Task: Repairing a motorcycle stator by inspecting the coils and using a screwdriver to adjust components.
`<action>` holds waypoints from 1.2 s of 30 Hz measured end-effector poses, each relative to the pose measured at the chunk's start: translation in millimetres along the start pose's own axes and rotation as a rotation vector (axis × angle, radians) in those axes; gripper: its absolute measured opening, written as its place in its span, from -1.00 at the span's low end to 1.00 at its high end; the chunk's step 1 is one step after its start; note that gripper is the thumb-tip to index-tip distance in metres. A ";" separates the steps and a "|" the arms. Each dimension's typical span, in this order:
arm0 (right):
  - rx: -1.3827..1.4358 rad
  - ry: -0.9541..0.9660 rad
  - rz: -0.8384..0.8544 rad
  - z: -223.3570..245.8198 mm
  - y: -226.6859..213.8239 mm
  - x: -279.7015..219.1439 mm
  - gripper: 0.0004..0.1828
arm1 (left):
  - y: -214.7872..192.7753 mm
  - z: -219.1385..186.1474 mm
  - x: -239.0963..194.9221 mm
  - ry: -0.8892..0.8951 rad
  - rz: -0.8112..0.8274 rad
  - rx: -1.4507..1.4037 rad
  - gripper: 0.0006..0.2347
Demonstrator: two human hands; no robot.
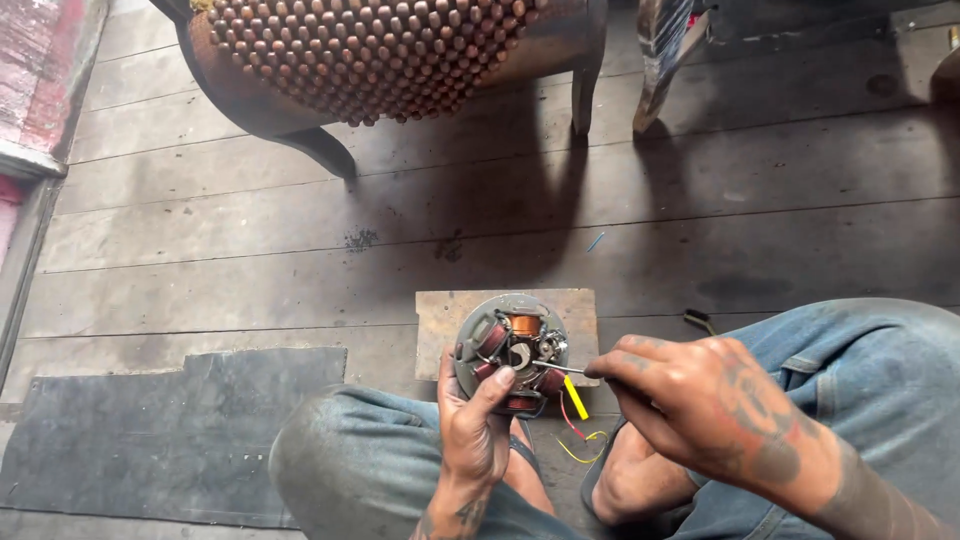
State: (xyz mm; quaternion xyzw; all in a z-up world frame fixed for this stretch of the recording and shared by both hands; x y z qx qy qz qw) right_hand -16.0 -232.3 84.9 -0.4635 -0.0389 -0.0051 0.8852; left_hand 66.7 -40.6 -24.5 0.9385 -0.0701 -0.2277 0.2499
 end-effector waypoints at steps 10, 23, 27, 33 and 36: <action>-0.136 0.079 0.057 12.1 42.5 -9.5 -0.79 | 18.0 -25.0 -18.5 0.358 0.213 0.413 -0.65; -0.401 0.132 -0.005 17.3 52.7 -27.0 -0.55 | 29.4 -32.7 -34.5 0.603 0.367 0.504 -0.62; -0.188 0.146 0.063 13.0 53.2 -25.0 -0.58 | 27.3 -32.8 -33.1 0.618 0.344 0.497 -0.64; -0.183 0.140 0.097 14.2 49.4 -20.5 -0.59 | 18.8 -28.3 -26.9 0.547 0.272 0.488 -0.62; -0.234 0.110 0.043 7.9 59.0 -22.5 -0.64 | 19.5 -27.2 -27.1 0.518 0.275 0.463 -0.61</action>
Point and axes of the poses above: each hand's wrist, its own x-axis towards the middle knuckle, its own y-axis out of the palm, z = x × y, the point moved 7 cm from there along x, towards the middle knuckle, and after that the axes turned 6 degrees about x, right-handed, at the moved point
